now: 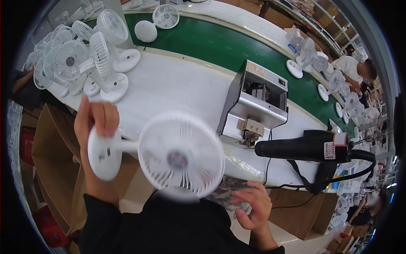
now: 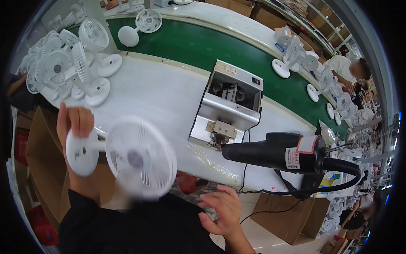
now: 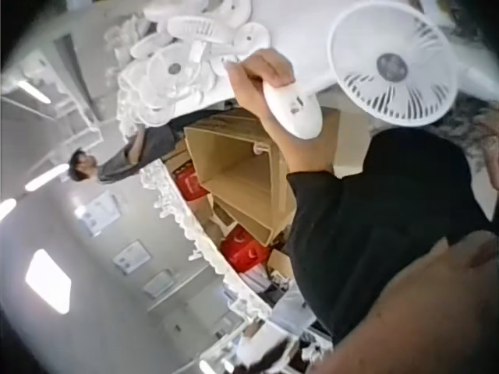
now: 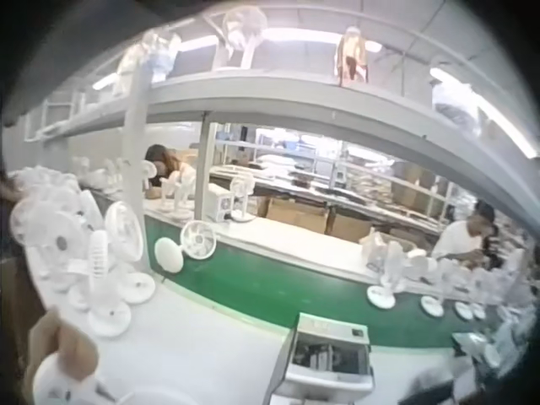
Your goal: Assembling small electric fans by attaching the base to the motor unit using an electric screwdriver.
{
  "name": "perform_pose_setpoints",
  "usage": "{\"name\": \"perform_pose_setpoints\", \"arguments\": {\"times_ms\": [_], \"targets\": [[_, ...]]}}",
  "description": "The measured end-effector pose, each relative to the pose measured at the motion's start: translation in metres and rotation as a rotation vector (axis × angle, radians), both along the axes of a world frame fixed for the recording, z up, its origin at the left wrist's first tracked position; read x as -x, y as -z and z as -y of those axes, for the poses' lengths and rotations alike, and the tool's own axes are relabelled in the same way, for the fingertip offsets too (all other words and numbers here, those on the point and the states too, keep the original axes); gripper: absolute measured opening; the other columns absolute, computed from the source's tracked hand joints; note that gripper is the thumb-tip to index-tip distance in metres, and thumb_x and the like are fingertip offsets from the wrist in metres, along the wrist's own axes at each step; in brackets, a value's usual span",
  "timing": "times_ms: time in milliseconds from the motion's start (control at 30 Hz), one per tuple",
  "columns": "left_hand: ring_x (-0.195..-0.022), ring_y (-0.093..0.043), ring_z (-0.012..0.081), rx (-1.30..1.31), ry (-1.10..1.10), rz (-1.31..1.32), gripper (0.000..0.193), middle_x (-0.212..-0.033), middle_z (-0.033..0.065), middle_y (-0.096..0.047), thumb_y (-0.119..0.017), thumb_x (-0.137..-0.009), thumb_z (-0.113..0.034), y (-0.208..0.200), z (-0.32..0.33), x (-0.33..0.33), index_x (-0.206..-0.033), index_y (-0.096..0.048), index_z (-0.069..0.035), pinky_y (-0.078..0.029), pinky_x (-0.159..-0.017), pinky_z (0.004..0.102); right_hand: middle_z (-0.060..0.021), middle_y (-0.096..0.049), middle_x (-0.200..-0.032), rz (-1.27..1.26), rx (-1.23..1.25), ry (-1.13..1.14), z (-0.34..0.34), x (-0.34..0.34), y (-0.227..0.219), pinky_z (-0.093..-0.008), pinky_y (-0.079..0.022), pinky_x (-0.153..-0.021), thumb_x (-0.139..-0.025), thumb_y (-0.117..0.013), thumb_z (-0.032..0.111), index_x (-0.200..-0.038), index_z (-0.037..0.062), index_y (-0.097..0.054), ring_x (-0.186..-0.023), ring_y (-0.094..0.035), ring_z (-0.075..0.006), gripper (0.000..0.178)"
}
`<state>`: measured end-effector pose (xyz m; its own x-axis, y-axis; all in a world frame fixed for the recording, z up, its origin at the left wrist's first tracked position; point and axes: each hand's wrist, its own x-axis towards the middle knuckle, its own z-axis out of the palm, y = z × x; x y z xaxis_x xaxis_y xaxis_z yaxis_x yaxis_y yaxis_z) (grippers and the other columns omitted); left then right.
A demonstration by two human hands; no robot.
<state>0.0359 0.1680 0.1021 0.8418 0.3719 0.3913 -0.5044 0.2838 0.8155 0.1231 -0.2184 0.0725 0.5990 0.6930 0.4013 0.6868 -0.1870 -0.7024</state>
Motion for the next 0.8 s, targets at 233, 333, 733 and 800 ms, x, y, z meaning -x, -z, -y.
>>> {"name": "perform_pose_setpoints", "arguments": {"times_ms": [233, 333, 733, 800], "targets": [[-0.06, -0.049, 0.0158, 0.247, -0.578, -0.054, 0.049, -0.062, 0.0045, -0.052, -0.041, -0.099, -0.039, 0.002, -0.041, -0.133, -0.062, -0.054, -0.01, -0.041, -0.06, 0.0263, 0.0023, -0.064, -0.066, 0.077, -0.072, 0.052, 0.014, 0.01, -0.014, -0.0366, -0.049, -0.081, -0.076, -0.064, 0.017, -0.092, 0.0057, -0.067, -0.067, -0.061, -0.0175, 0.021], [-0.073, -0.054, 0.0203, 0.219, -0.81, -0.221, 0.047, -0.071, 0.0082, -0.056, -0.045, -0.095, -0.04, 0.02, -0.053, -0.219, -0.068, -0.06, -0.005, -0.045, -0.07, 0.0308, -0.0003, -0.062, -0.06, 0.219, -0.175, 0.143, 0.027, 0.01, -0.031, -0.0357, -0.049, -0.073, -0.081, -0.059, 0.018, -0.084, 0.0064, -0.064, -0.06, -0.057, -0.0173, 0.014], [-0.096, -0.054, 0.0273, -0.747, -1.434, -0.292, 0.034, -0.104, 0.0117, -0.057, -0.049, -0.092, -0.035, 0.078, -0.117, -0.315, -0.114, -0.057, -0.01, -0.044, -0.084, 0.0377, -0.0027, -0.05, -0.063, 0.321, -0.627, 0.836, 0.078, -0.139, -0.126, -0.0272, -0.04, -0.059, -0.087, -0.045, 0.013, -0.075, 0.0066, -0.057, -0.057, -0.045, -0.0138, 0.018], [-0.087, -0.055, 0.027, -0.827, -1.014, -0.142, 0.028, -0.095, 0.0108, -0.058, -0.055, -0.09, -0.027, 0.061, -0.052, -0.276, -0.113, -0.055, -0.011, -0.045, -0.077, 0.0371, -0.0038, -0.059, -0.07, 0.389, -0.068, 0.836, 0.102, -0.217, -0.136, -0.0264, -0.043, -0.062, -0.087, -0.052, 0.018, -0.09, 0.0025, -0.065, -0.062, -0.052, -0.0141, 0.02]]}}
